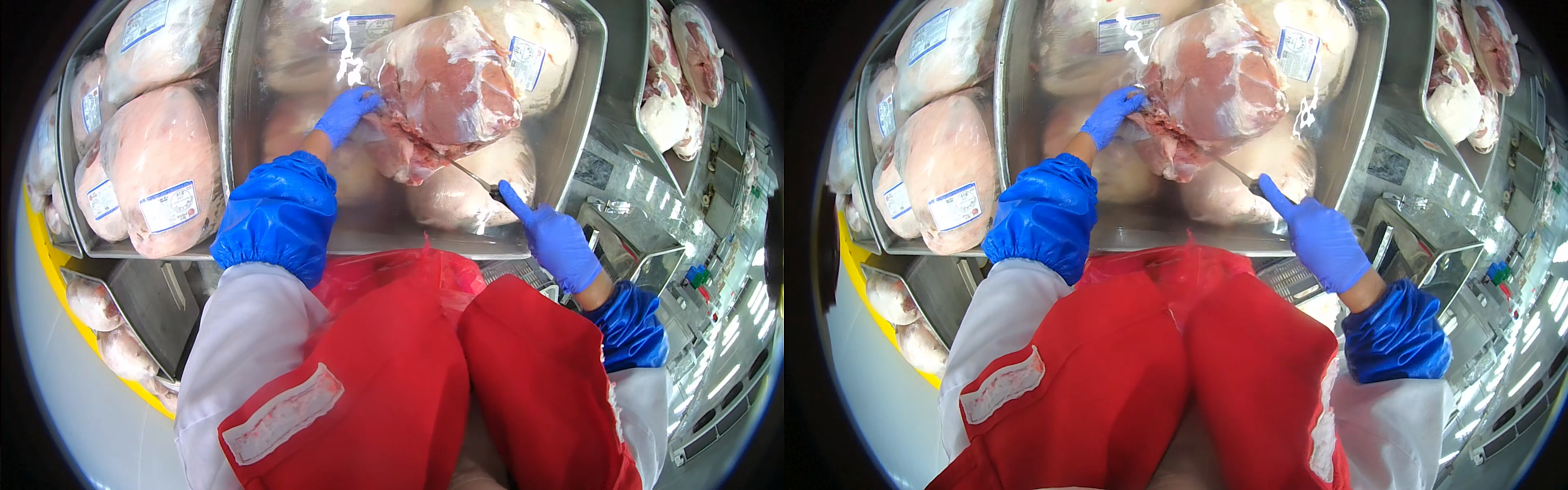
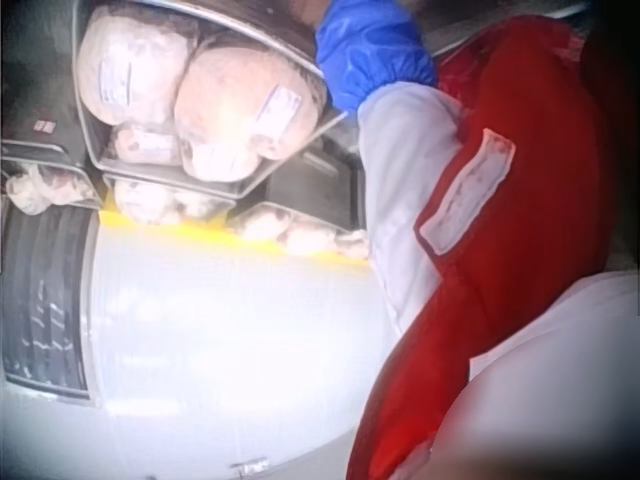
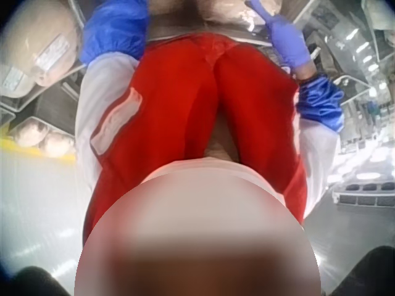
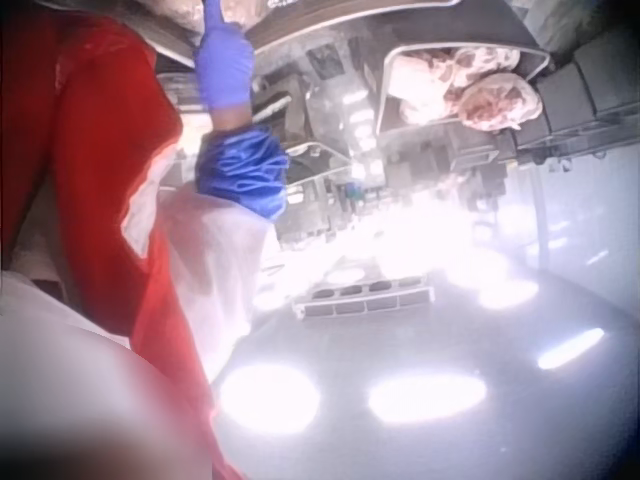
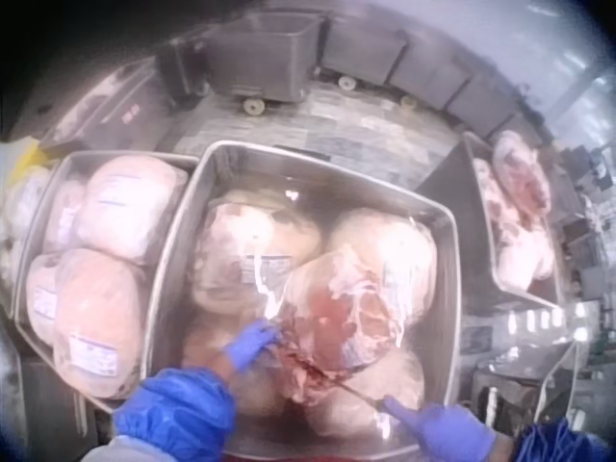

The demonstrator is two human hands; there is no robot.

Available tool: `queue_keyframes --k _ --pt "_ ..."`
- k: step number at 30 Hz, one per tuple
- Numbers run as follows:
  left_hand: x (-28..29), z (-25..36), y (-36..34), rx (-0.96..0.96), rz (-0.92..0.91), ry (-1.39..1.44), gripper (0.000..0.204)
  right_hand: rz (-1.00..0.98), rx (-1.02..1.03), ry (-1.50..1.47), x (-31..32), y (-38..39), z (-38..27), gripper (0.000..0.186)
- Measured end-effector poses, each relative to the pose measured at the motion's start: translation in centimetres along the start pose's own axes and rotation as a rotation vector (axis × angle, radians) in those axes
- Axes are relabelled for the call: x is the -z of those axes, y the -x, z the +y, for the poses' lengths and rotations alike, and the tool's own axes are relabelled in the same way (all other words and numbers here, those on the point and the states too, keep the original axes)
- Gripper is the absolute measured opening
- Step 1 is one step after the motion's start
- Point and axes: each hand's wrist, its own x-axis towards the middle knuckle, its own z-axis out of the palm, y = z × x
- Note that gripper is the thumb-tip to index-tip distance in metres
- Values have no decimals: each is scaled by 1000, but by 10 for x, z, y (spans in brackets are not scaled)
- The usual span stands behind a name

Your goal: The person uses a knife to trim fat and connective tissue from a large piece of raw meat placed in a metal tray. They repeatedly cut and remove sections, placing the trimmed pieces into a nearby container.

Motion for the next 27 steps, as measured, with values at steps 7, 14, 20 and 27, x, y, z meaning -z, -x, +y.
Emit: queue_keyframes --k 7,14,20,27 --pt "3 -8 -1 -44 38 -174 31 74 98 106 -35 -19 30 81" --pt "-1 0 -3 61 8 -71 30 129 66 -261 -98 -13 37 73" --pt "-8 4 6 79 116 137 28 68 59 -542 -56 -3 18 66" --pt "-5 3 3 94 64 33 28 -192 -5 -1093 -42 -25 39 57"
